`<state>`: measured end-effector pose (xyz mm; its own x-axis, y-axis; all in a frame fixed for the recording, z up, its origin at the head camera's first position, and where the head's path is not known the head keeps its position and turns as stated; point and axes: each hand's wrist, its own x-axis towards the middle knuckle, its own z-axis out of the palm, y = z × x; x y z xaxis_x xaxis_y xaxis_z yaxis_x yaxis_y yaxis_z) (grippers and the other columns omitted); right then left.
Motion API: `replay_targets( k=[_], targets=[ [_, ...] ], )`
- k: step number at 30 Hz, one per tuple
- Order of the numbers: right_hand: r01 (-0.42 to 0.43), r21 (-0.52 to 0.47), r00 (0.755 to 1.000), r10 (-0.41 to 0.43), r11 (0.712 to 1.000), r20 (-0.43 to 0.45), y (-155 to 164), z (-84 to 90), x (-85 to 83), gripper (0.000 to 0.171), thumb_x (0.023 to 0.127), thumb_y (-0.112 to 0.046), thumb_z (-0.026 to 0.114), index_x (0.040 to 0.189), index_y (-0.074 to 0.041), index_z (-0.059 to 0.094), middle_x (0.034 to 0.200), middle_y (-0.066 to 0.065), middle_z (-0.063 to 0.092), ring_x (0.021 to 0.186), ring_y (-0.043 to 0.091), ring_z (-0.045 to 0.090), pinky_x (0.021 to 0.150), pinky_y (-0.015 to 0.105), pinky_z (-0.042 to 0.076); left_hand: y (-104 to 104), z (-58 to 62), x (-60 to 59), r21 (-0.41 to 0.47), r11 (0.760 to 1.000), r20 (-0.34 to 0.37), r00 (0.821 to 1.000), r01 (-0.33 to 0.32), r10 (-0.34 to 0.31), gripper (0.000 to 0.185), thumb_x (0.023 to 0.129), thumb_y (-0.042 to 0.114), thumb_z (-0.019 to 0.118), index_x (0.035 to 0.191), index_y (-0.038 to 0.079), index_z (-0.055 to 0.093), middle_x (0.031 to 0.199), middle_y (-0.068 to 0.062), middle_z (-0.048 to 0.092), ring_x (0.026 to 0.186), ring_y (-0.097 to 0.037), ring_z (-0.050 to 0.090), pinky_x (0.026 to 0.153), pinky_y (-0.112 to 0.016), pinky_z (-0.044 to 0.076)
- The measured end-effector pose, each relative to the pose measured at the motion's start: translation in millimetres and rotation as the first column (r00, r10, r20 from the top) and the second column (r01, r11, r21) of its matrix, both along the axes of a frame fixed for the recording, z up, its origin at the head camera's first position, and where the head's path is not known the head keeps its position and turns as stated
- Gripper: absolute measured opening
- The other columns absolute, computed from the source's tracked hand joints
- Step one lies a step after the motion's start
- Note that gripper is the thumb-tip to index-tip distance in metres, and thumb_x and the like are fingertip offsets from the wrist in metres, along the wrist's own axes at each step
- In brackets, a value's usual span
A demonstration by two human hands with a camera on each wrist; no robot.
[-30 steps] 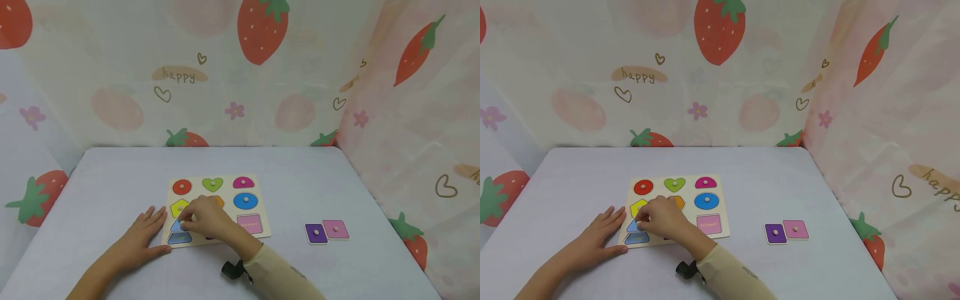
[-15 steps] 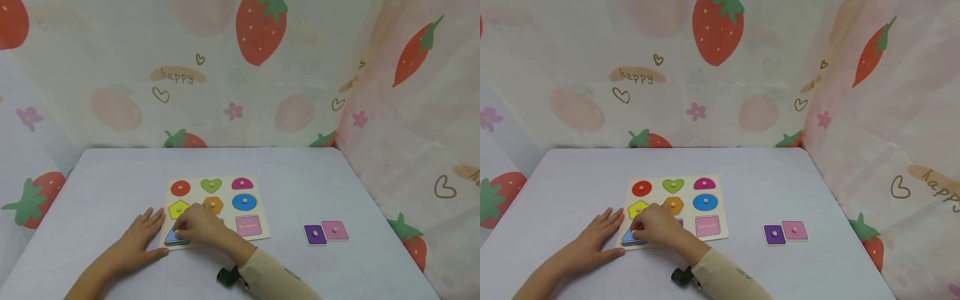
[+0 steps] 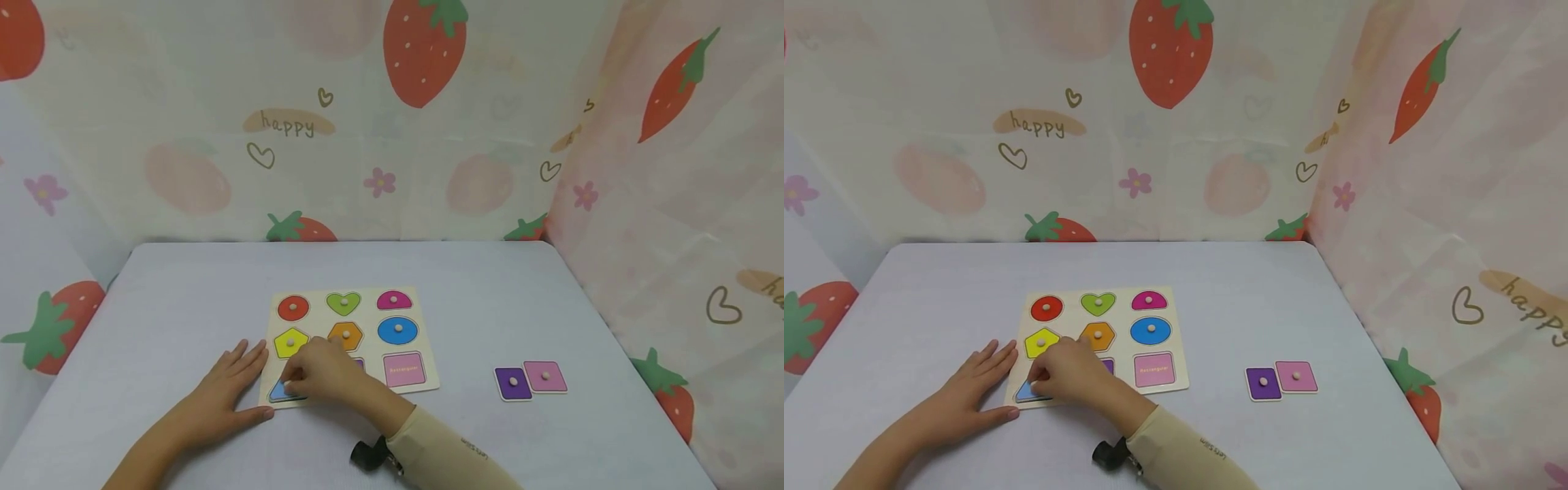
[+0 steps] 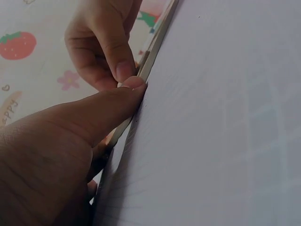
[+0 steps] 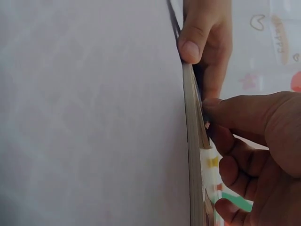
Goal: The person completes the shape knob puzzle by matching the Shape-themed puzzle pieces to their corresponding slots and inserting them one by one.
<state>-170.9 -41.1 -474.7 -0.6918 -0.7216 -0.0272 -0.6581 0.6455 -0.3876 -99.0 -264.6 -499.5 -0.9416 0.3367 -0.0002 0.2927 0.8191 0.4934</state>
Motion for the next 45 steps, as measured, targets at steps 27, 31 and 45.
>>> replay_targets(
  k=[27, 31, 45],
  targets=[
    [-0.046, 0.026, 0.994, 0.043, 0.999, 0.099, 3.3, 12.6, 0.8, 0.025, 0.086, -0.032, 0.084, 0.111, -0.033, 0.079, 0.084, -0.027, 0.067, 0.089, -0.003, 0.053, 0.086, 0.023, 0.043, -2.7, 0.1, -0.8, 0.006, 1.0, 0.006, 1.0, -0.006, 0.006, 0.102, 0.084, 0.07, 0.069, 0.161, 0.012, 0.033, 0.17, -0.006, 0.026, 0.158, -0.04, 0.01, 0.13, -0.046, 0.0],
    [-0.069, 0.006, 0.984, 0.067, 0.998, 0.167, 10.3, 16.2, -1.3, 0.027, 0.085, -0.03, 0.085, 0.112, -0.03, 0.079, 0.089, -0.024, 0.069, 0.087, -0.004, 0.056, 0.081, 0.014, 0.047, -0.7, -1.2, -1.6, 0.005, 1.0, 0.006, 1.0, -0.001, 0.001, 0.102, 0.084, 0.07, 0.069, 0.161, 0.012, 0.034, 0.17, -0.006, 0.026, 0.157, -0.041, 0.011, 0.13, -0.049, 0.002],
    [-0.121, -0.12, 0.986, 0.133, 0.985, 0.104, 64.9, 32.0, -8.0, 0.023, 0.091, -0.027, 0.079, 0.115, -0.026, 0.079, 0.1, -0.018, 0.071, 0.097, 0.003, 0.06, 0.083, 0.016, 0.05, 3.4, 0.4, -1.3, -0.034, 0.999, 0.066, 0.997, -0.039, 0.041, 0.106, 0.081, 0.073, 0.07, 0.162, 0.016, 0.032, 0.171, -0.003, 0.024, 0.158, -0.039, 0.008, 0.126, -0.061, 0.011]
  ],
)
